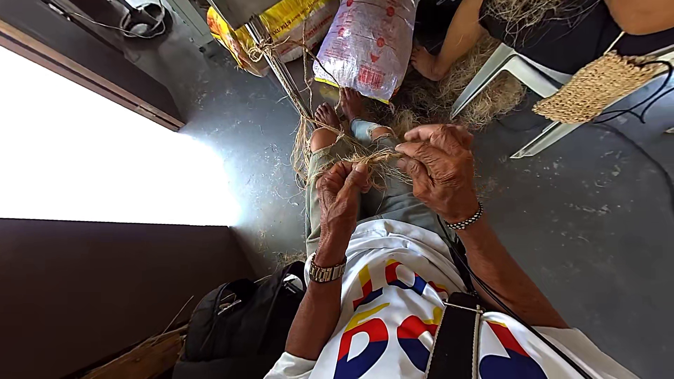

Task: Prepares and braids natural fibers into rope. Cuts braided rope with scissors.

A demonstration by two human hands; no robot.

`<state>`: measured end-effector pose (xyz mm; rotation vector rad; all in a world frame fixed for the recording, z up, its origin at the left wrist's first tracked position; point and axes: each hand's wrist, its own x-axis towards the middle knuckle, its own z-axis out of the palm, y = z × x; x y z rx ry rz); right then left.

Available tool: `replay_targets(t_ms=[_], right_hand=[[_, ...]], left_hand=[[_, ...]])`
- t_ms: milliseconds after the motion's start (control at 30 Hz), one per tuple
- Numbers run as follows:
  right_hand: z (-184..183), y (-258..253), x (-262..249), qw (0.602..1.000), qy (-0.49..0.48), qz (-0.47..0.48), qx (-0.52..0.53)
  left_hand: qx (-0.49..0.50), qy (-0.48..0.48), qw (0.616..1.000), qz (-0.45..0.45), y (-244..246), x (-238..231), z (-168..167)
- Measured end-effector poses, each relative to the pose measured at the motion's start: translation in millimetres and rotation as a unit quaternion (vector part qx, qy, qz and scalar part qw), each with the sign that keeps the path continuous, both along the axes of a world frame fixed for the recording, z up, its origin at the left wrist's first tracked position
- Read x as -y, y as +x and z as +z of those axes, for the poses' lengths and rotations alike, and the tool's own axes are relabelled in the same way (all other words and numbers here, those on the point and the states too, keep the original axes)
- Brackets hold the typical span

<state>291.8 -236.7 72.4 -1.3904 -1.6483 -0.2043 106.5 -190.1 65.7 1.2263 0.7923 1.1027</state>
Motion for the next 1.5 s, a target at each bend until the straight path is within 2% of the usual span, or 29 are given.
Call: replay_targets(t_ms=[167,300,433,600,767,867,967,1033,1100,1167,1233,1300,1367,1433,1500], right_hand=[[-7.2,-2.9,-1.8,0.996,0.044,0.069,-0.02],[-7.1,-4.5,-0.6,0.996,0.022,0.074,-0.039],[-4.8,-2.8,0.1,0.995,-0.023,0.082,-0.049],[-6.1,-1.5,-0.5,0.991,-0.05,0.125,-0.027],[-9.6,-5.6,-3.0,0.983,-0.072,0.159,-0.05],[-11.6,-7.6,-4.1,0.968,-0.102,0.186,-0.132],[-17.7,-7.3,-5.2,0.942,-0.135,0.211,-0.225],[-22.5,-6.5,-6.2,0.936,-0.146,0.208,-0.244],[-27.0,-6.9,-7.6,0.953,-0.135,0.176,-0.204],[-30.6,-8.0,-9.1,0.978,-0.106,0.131,-0.124],[-35.3,-8.8,-10.8,0.988,-0.087,0.1,-0.074],[-37.4,-9.5,-10.5,0.991,-0.082,0.088,-0.061],[-36.1,-9.5,-9.2,0.991,-0.078,0.095,-0.055],[-34.2,-9.0,-8.3,0.99,-0.081,0.107,-0.048],[-32.9,-7.3,-8.4,0.987,-0.084,0.127,-0.048]], left_hand=[[0.008,0.005,0.999,-0.037,5.2,4.9,-0.8],[-0.017,0.048,0.998,-0.045,5.5,4.0,-2.8],[-0.095,0.136,0.986,0.006,6.5,4.0,-5.8],[-0.176,0.189,0.962,0.093,10.1,5.7,-11.9],[-0.226,0.25,0.934,0.121,10.8,-0.5,-24.5],[-0.211,0.206,0.949,0.113,12.3,0.9,-26.2],[-0.118,0.093,0.986,0.071,13.1,2.2,-25.1],[-0.049,0.034,0.997,0.039,12.9,2.5,-23.8],[-0.01,-0.001,1.0,0.011,12.7,2.8,-22.1],[-0.019,-0.008,1.0,0.003,12.5,3.6,-20.4],[-0.106,0.067,0.991,0.046,13.9,5.0,-20.6],[-0.19,0.197,0.955,0.117,15.8,5.1,-26.7],[-0.221,0.28,0.923,0.145,15.1,2.3,-31.2],[-0.231,0.282,0.92,0.147,14.4,1.0,-33.5],[-0.239,0.22,0.937,0.127,13.7,1.0,-32.4]])
